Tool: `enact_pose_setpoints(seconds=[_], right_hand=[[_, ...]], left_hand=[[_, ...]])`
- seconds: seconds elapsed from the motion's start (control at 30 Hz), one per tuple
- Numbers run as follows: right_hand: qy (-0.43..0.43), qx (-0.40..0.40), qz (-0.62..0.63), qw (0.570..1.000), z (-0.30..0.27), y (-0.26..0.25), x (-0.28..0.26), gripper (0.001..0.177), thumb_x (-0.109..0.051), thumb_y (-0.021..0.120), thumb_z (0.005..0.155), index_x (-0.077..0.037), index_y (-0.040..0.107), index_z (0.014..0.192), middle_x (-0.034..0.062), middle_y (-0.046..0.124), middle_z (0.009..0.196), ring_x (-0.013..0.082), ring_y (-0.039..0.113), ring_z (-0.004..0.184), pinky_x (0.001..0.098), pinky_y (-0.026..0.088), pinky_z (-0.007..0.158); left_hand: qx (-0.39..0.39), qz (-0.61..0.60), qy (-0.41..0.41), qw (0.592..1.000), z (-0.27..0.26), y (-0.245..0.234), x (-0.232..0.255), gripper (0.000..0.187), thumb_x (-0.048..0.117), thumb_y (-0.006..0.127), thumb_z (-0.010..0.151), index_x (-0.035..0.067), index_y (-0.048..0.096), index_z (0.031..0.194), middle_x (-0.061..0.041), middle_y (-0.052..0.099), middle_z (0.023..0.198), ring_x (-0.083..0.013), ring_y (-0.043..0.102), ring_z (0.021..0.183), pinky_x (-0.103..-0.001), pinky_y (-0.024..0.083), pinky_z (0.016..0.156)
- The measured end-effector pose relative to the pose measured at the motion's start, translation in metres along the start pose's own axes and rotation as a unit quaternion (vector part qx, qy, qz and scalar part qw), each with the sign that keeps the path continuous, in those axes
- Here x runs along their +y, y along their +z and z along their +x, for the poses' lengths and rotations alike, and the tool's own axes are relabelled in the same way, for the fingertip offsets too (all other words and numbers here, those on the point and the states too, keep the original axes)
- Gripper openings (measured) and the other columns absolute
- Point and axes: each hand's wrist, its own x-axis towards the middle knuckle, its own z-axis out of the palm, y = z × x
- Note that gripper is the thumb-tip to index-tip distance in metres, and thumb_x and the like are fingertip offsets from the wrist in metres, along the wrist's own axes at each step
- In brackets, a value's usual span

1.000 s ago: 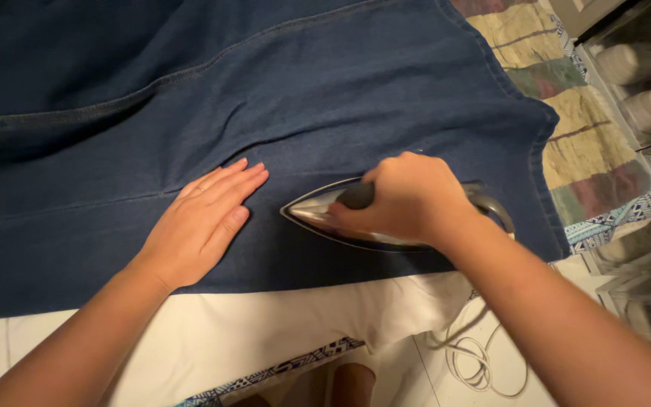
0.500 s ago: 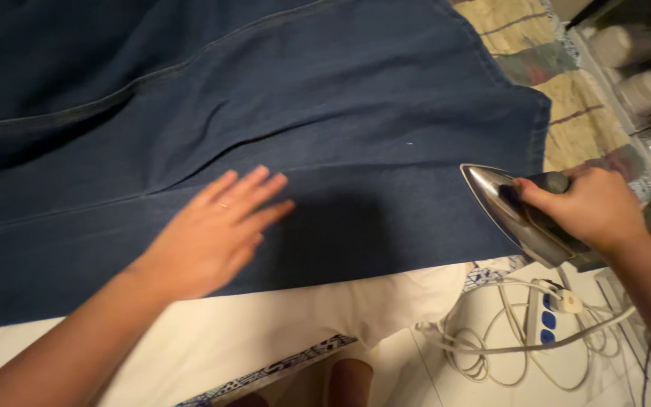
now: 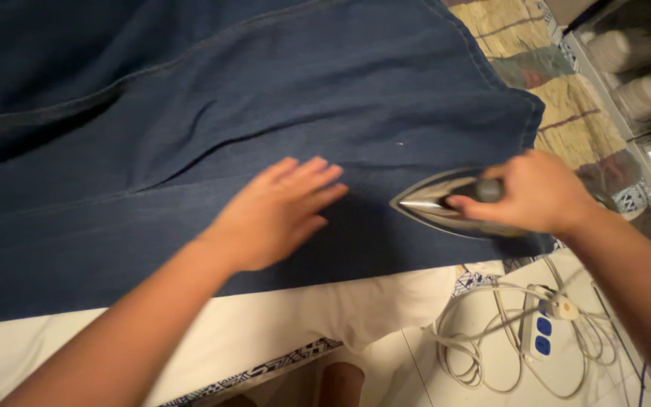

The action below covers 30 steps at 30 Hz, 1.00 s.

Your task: The person irons a dark blue denim skirt laid out on a bed. They use a handheld iron to smooth the fabric, moving it back and forth across the surface while holding the skirt flat with their other hand.

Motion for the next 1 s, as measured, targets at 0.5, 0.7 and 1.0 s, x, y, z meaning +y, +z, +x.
enact_pose_setpoints(seconds=[0.5, 0.7, 1.0], right_hand=[[-0.137, -0.085, 0.035, 0.986, 0.012, -0.059, -0.176, 0.059, -0.074, 0.071, 0.066, -0.017, 0.082, 0.079, 0.0116, 0.075, 0.072, 0.033, 0.072, 0.071, 0.0417, 0.058, 0.071], [-0.167, -0.065, 0.085, 0.98, 0.014, -0.062, -0.225, 0.062, -0.072, 0.075, 0.064, -0.012, 0.081, 0.08, 0.0138, 0.074, 0.073, 0.0342, 0.072, 0.074, 0.0404, 0.058, 0.073], [-0.258, 0.027, 0.075, 0.963, 0.007, -0.065, -0.32, 0.067, -0.075, 0.073, 0.07, -0.009, 0.079, 0.081, 0.0135, 0.073, 0.075, 0.0329, 0.072, 0.074, 0.0419, 0.057, 0.068]], left_hand=[[0.1, -0.094, -0.174, 0.975, -0.098, -0.05, -0.024, 0.044, 0.02, 0.051, 0.101, 0.006, 0.057, 0.143, -0.01, 0.052, 0.154, -0.0269, 0.042, 0.148, -0.045, 0.031, 0.12], [0.121, -0.072, -0.214, 0.967, -0.133, -0.067, -0.035, 0.04, 0.01, 0.058, 0.094, 0.013, 0.066, 0.133, -0.006, 0.063, 0.14, -0.027, 0.055, 0.135, -0.044, 0.042, 0.111], [0.143, 0.119, -0.332, 0.925, -0.206, -0.094, -0.055, 0.057, 0.03, 0.061, 0.1, 0.011, 0.05, 0.153, -0.019, 0.038, 0.157, -0.044, 0.031, 0.149, -0.056, 0.026, 0.122]])
